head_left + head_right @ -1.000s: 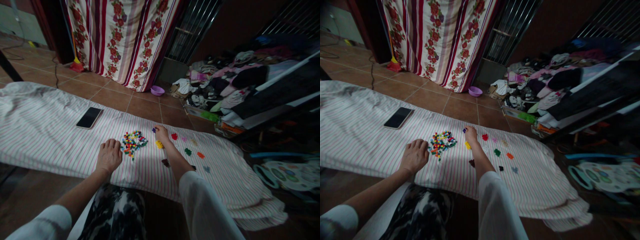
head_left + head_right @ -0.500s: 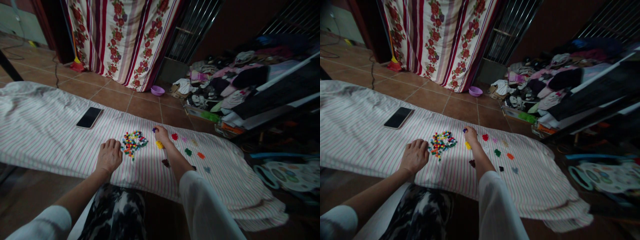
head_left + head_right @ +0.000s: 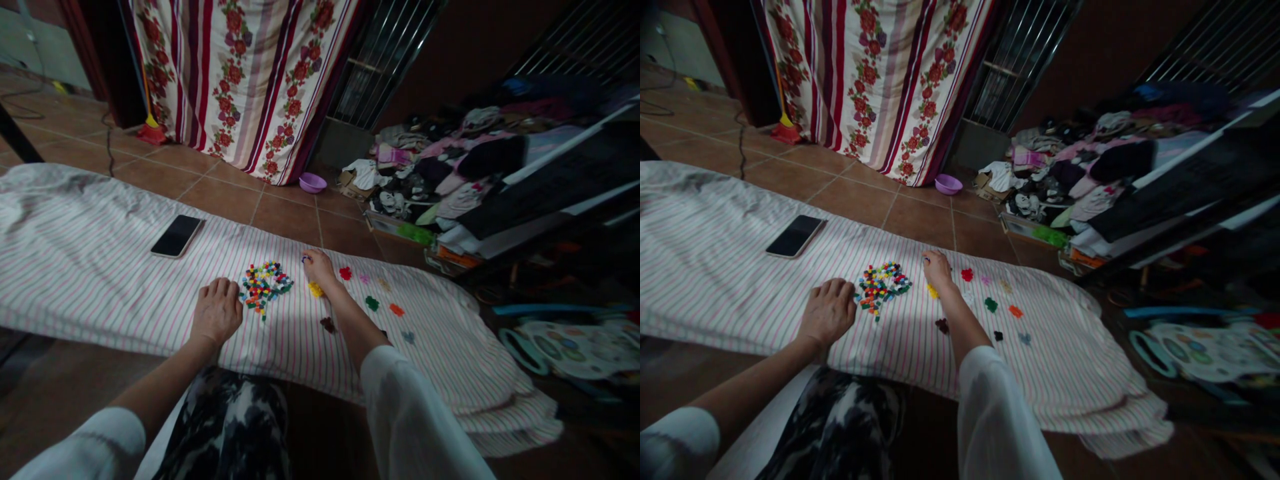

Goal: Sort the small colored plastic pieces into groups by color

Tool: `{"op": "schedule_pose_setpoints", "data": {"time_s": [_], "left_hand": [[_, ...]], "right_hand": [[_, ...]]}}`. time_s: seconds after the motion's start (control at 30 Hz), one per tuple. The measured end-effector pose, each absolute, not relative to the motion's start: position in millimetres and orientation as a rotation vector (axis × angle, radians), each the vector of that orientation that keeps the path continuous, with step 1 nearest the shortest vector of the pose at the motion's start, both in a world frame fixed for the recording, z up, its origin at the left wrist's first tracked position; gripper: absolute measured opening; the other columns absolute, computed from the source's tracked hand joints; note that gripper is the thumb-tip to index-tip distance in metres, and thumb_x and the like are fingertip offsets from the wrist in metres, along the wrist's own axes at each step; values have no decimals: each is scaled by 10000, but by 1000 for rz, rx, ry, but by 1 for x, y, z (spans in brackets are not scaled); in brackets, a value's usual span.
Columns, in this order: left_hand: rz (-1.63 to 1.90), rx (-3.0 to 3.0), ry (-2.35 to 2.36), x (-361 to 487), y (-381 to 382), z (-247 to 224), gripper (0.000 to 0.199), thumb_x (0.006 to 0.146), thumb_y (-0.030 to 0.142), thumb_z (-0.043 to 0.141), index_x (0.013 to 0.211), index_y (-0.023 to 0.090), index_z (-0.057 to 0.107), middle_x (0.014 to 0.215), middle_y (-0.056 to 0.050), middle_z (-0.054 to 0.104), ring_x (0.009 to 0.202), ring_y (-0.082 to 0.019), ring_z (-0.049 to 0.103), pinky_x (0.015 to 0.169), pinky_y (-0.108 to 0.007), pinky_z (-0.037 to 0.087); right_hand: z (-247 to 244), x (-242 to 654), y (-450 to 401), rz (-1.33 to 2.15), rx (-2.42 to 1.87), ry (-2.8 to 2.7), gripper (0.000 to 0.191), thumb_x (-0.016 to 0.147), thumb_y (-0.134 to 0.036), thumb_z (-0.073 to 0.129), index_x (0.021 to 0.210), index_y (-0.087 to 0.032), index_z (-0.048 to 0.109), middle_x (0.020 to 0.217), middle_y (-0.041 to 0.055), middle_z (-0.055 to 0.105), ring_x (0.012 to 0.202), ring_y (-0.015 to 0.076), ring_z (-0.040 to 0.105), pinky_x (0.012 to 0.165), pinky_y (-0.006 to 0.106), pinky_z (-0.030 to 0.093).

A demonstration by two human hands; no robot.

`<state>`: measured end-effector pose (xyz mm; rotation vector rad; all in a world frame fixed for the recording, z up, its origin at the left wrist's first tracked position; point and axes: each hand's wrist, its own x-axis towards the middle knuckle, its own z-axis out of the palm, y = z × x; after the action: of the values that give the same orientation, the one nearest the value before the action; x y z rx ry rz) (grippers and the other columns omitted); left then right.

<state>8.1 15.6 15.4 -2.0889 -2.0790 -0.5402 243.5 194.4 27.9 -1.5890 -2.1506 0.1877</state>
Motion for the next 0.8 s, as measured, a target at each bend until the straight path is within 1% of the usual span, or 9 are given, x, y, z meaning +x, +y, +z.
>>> {"op": "schedule_pose_setpoints", "data": {"time_s": [0.1,0.2,0.3,0.4,0.53,0.8], "left_hand": [[-537,-2087,-2077,8,15,16,191,850,235,413,943,191,574,983,-109,582,982,-279,504,804,-418,348],[-524,-2085,-2074,8,15,16,193,856,240,407,947,191,570,977,-104,582,983,-275,504,807,-416,348],[-520,-2087,-2072,8,15,16,195,861,241,401,947,191,568,978,-103,582,983,-273,504,810,-416,350],[-538,-2090,-2073,8,15,16,197,861,241,403,950,193,572,981,-106,583,982,-273,503,811,-417,351],[-538,-2090,-2082,8,16,17,197,863,240,405,950,194,575,979,-106,585,979,-270,505,810,-415,351],[-524,-2084,-2071,8,16,16,186,865,238,399,943,197,563,984,-103,583,985,-274,505,808,-418,354]], "right_hand": [[32,232,188,217,-1500,-2248,277,805,-108,505,927,-224,725,980,38,699,949,173,615,889,276,451],[35,216,182,263,-1448,-2334,224,818,-146,537,897,-215,734,932,41,696,900,166,611,841,252,448],[36,199,176,252,-1437,-2386,204,846,-188,545,902,-210,739,933,54,688,892,169,602,832,253,436],[35,187,171,192,-1472,-2441,192,864,-231,555,900,-209,742,958,71,682,932,184,589,853,263,422],[32,178,169,165,-1561,-2455,175,852,-230,570,895,-208,739,976,81,673,948,199,577,851,274,416],[25,173,169,209,-1570,-2393,168,843,-204,545,907,-211,700,970,70,660,922,189,573,826,273,417]]}}
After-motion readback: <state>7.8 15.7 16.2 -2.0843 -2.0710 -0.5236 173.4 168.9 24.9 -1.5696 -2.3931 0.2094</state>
